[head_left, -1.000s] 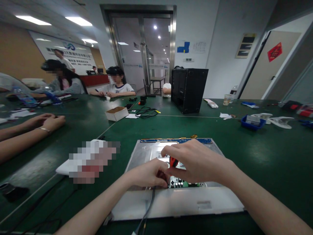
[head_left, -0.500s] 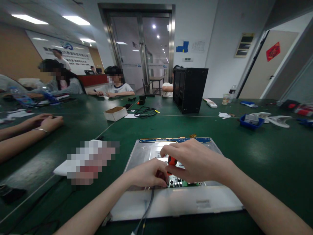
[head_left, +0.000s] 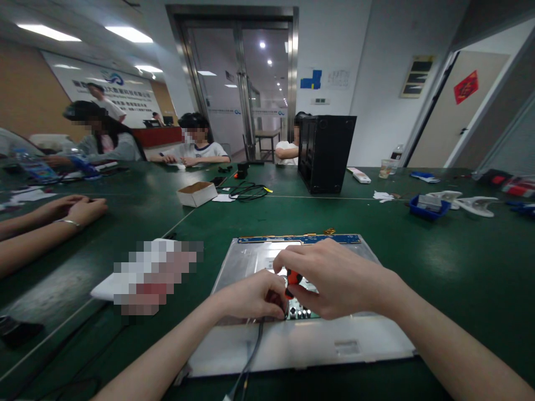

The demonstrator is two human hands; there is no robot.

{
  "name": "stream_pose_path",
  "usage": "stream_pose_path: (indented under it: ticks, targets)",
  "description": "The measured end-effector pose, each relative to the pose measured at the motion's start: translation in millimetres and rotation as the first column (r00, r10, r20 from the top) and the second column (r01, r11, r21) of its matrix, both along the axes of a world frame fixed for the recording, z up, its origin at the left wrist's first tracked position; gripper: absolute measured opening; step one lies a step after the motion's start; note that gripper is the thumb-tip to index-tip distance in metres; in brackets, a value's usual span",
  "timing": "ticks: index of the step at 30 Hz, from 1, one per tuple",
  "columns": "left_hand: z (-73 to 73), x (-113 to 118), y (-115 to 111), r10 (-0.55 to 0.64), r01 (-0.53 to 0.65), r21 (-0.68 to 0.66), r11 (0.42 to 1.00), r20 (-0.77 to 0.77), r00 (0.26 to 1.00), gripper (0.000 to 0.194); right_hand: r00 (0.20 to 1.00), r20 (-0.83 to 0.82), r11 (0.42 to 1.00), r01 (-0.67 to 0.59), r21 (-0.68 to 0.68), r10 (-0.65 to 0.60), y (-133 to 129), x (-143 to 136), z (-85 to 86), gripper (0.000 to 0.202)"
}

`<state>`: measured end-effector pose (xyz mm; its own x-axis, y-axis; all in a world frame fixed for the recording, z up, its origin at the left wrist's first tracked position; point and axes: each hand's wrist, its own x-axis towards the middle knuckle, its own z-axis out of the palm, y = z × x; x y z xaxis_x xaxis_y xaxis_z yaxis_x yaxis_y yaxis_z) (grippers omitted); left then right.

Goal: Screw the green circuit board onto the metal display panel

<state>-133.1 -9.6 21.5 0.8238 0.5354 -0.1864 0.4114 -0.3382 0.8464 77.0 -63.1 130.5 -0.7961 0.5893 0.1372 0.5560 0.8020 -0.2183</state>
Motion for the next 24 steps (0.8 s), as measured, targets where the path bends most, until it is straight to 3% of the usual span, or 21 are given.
stream_pose_path:
  ticks: [9,14,24]
  targets:
    - [2.0,0.6,-2.3,0.007,-0.007,0.002,1.0,0.021,1.0,0.004,0.999,0.042,0.999,0.032,0.037,-0.033,3.4,-1.3,-0.4,0.014]
    - [5.7,1.6,-5.1,0.017,-0.017,0.05,0.999,-0.007,1.0,0.002,0.999,0.029,1.0,0.022,0.003,-0.022,0.4,3.4,2.5,0.024]
    - [-3.9,-0.4,-2.0,0.007,-0.008,0.028,1.0,0.018,1.0,0.005,0.998,0.041,0.999,0.045,0.021,-0.046,-1.6,1.1,2.3,0.021]
